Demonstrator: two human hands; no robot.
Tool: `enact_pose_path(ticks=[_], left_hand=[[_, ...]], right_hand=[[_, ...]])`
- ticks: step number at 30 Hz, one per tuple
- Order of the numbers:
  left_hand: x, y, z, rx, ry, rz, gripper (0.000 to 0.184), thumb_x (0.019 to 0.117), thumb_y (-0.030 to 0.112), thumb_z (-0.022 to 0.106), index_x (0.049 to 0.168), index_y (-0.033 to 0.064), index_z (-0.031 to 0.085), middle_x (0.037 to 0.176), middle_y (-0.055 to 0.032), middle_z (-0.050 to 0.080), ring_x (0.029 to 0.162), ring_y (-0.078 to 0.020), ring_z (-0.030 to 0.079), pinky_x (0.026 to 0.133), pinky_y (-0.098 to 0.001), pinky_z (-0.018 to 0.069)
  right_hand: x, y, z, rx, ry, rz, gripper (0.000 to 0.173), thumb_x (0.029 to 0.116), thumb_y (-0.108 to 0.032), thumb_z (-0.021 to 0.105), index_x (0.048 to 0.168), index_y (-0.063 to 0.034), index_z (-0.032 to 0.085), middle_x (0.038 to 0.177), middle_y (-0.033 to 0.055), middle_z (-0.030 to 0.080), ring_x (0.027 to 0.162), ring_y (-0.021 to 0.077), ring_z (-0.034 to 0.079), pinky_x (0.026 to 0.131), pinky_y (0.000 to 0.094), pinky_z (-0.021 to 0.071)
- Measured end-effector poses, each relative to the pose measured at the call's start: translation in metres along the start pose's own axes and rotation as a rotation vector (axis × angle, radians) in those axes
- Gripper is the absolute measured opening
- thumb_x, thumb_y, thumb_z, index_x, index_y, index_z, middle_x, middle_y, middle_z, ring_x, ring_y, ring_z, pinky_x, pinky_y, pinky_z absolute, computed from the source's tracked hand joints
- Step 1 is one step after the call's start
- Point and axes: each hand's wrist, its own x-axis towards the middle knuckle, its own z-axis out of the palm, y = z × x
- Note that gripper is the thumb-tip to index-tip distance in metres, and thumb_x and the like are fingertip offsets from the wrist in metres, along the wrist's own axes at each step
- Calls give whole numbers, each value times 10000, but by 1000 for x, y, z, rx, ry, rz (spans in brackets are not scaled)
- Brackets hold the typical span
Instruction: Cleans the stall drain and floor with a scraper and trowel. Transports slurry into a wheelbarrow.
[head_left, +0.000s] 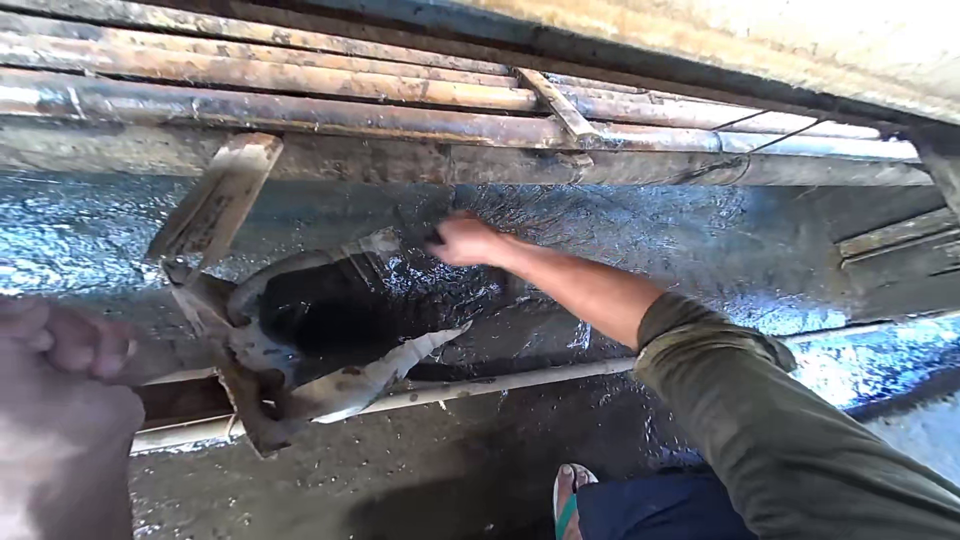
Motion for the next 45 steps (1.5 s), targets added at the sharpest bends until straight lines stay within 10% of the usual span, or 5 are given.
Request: enact_pose_path(ticks=[7,16,28,38,45], left_hand=[[-4,-7,-6,13,-12,19,310,1040,172,392,762,268,494,578,168,443,533,1,477,608,-170,472],[-5,4,6,19,107,36,262,996,98,411,820,280,481,586,172,452,499,-13,478,535,-179,472],[-6,-1,4,12,79,23,272,994,94,407,813,284,479,595,177,439,506,0,457,547,-169,454],[-5,13,16,-11,158,6,220,949,89,457,836,278,462,586,165,432,475,-9,439,479,-172,428],[-4,6,7,-6,149,43,212,963,89,462,857,272,476,608,161,438,497,-20,457,510,-193,463]], right_hand=[[-26,-111,-22,286,137,-583,269,1025,-244,609,943,-19,732,846,115,704,804,233,682,736,435,543],[-3,119,-2,-236,-98,376,385,1048,-327,558,1177,7,700,1233,258,666,1229,427,611,1052,611,458],[-14,-142,-5,259,151,-634,195,990,-212,674,985,-36,760,877,111,723,853,238,701,780,445,568],[23,116,-12,-286,-75,283,371,1024,-301,611,1289,-46,667,1315,239,621,1272,414,571,1093,593,423],[33,-59,1,-62,-24,-315,307,1026,-321,606,1099,-55,742,1045,165,733,1044,329,693,949,567,530]])
